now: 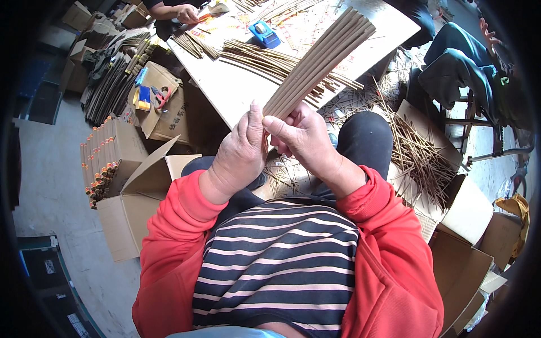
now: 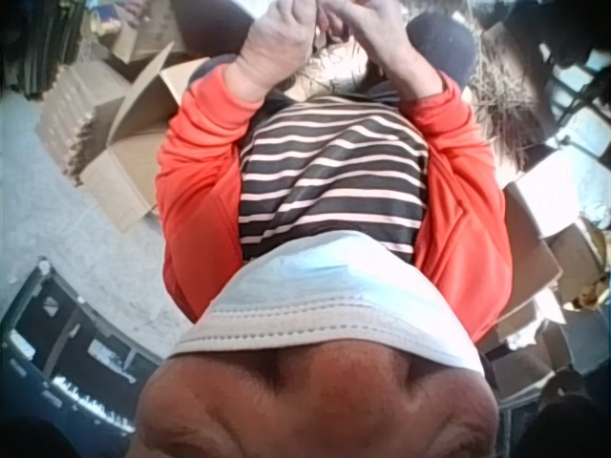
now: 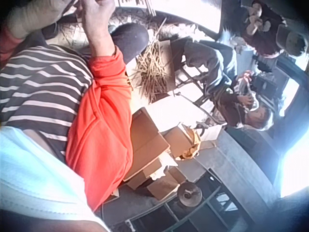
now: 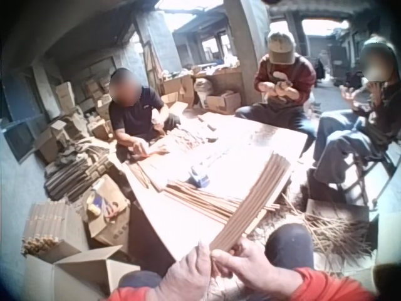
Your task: The person gathers thin wooden sticks, aligns them into a bundle, and wraps a small paper label around the bundle to secure it. The person repeats this process, placing completed bundles into a cardboard box.
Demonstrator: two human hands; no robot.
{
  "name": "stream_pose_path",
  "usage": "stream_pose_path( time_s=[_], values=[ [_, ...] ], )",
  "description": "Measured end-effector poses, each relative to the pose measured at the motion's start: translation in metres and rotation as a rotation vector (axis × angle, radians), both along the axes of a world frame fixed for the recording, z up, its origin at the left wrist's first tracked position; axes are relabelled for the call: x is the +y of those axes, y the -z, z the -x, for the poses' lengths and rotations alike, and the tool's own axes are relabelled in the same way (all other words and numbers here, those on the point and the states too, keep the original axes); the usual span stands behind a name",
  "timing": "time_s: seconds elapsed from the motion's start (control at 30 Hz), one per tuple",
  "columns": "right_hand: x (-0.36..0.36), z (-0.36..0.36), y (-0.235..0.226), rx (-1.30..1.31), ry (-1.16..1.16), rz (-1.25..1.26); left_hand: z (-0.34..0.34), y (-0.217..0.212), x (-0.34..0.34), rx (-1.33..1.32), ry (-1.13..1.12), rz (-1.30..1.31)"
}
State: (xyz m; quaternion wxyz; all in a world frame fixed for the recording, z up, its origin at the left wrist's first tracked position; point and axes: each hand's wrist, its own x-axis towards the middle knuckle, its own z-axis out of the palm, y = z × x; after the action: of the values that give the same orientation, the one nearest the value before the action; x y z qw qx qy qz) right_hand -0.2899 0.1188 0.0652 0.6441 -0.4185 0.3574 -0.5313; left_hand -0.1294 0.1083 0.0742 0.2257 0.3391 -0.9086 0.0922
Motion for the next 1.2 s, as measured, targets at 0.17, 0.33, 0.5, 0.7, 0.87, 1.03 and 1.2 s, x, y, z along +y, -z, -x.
stream_pose_path(
  time_s=[0.17, 0.33, 0.5, 0.7, 0.87, 1.03, 1.2],
  values=[
    [-0.002, 0.002, -0.008, 0.057, -0.014, 0.046, -0.001, 0.002, -0.005, 0.027, 0.023, 0.011],
    [-0.004, 0.001, -0.011, 0.034, -0.064, 0.08, -0.002, 0.002, -0.004, 0.128, 0.022, -0.083],
    [-0.007, 0.004, -0.012, 0.055, -0.134, 0.169, -0.006, 0.004, -0.006, 0.263, 0.112, -0.177],
    [-0.013, 0.009, -0.021, 0.116, -0.192, 0.286, -0.006, -0.007, -0.006, 0.396, 0.183, -0.408],
    [-0.017, 0.009, -0.023, 0.122, -0.185, 0.399, -0.003, -0.017, -0.006, 0.552, 0.23, -0.692],
    [-0.023, 0.008, -0.024, 0.09, -0.205, 0.432, -0.005, -0.027, -0.004, 0.741, 0.295, -0.998],
    [-0.027, 0.006, -0.032, 0.125, -0.203, 0.462, -0.01, -0.042, -0.004, 0.958, 0.424, -1.295]
  ],
)
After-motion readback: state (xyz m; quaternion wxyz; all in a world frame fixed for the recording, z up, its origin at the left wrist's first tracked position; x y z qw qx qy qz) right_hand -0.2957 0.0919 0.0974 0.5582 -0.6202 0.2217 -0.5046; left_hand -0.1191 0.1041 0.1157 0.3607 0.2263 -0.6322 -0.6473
